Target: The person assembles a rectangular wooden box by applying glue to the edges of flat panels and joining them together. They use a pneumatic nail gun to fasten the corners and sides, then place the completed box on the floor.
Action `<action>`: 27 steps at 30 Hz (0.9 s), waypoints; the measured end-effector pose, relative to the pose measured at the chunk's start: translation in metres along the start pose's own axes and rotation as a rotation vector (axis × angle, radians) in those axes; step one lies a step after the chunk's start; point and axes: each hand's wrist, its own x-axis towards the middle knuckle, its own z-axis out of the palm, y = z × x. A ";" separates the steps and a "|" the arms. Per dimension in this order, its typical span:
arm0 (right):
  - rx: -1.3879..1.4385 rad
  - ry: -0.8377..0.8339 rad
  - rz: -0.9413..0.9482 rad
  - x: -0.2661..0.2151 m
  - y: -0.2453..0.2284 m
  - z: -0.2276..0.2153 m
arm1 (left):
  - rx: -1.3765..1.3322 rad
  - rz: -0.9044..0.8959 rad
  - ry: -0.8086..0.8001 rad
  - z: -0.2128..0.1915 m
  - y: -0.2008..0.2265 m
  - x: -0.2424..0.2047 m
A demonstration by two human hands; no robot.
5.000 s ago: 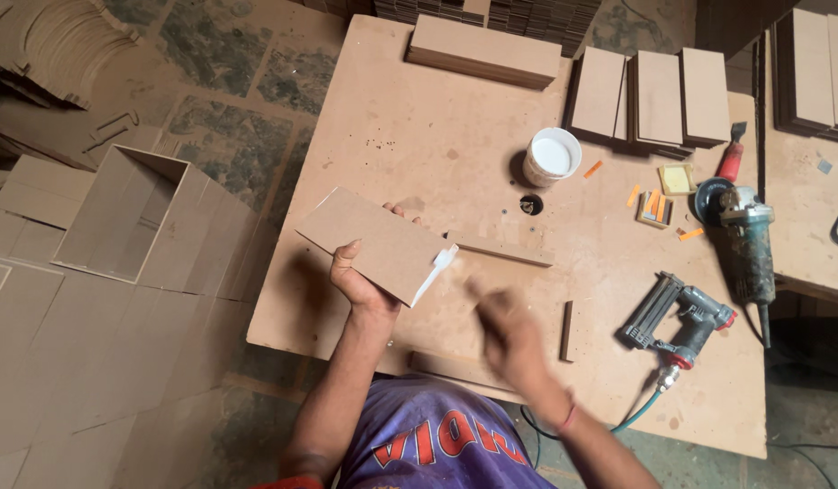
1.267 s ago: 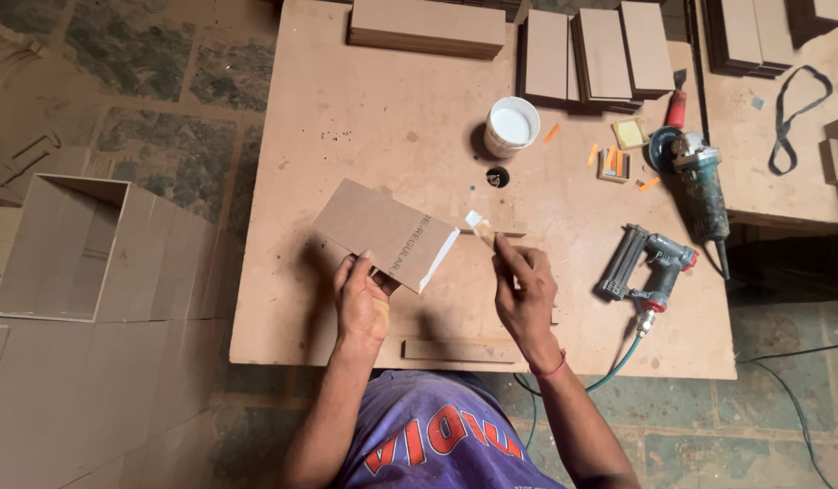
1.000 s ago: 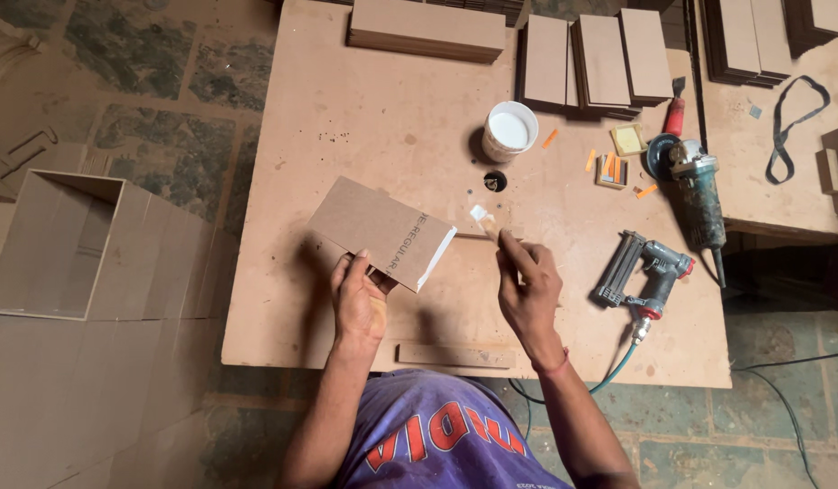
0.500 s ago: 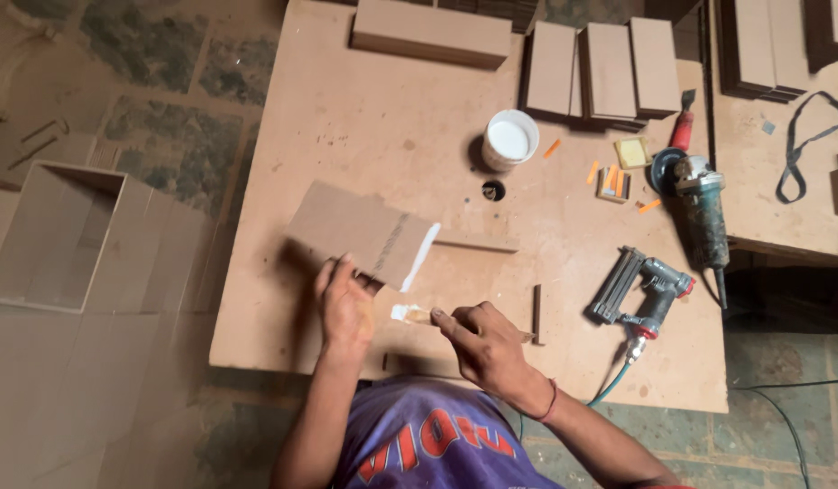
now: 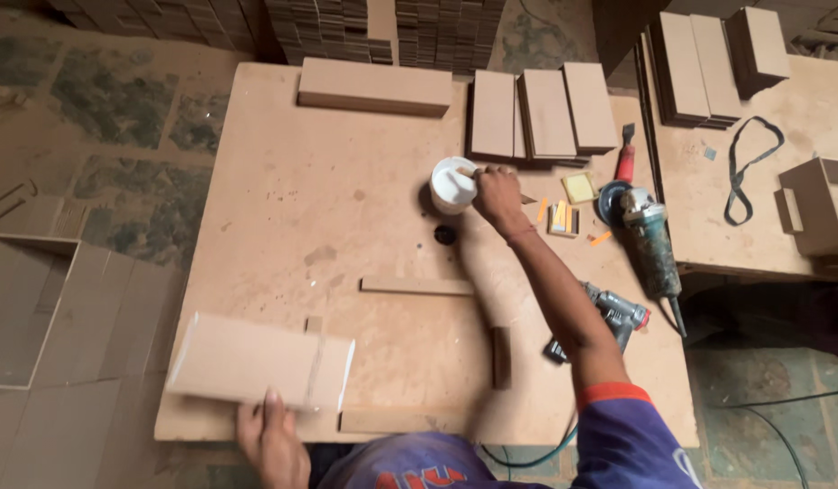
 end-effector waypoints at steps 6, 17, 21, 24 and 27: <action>-0.061 -0.122 -0.001 0.027 0.009 0.026 | 0.007 0.081 0.075 -0.007 -0.019 -0.015; 1.354 -0.659 0.099 -0.148 -0.207 -0.098 | 0.063 0.066 -0.361 0.039 0.000 -0.010; 1.672 -0.704 0.371 -0.192 -0.238 -0.141 | 0.207 0.007 -0.587 0.042 -0.006 -0.012; 1.505 -0.617 0.607 -0.230 -0.236 -0.155 | 0.231 -0.041 -0.654 0.033 -0.007 -0.006; 1.434 -0.366 0.667 -0.270 -0.224 -0.159 | 0.196 -0.048 -0.568 0.029 -0.002 0.009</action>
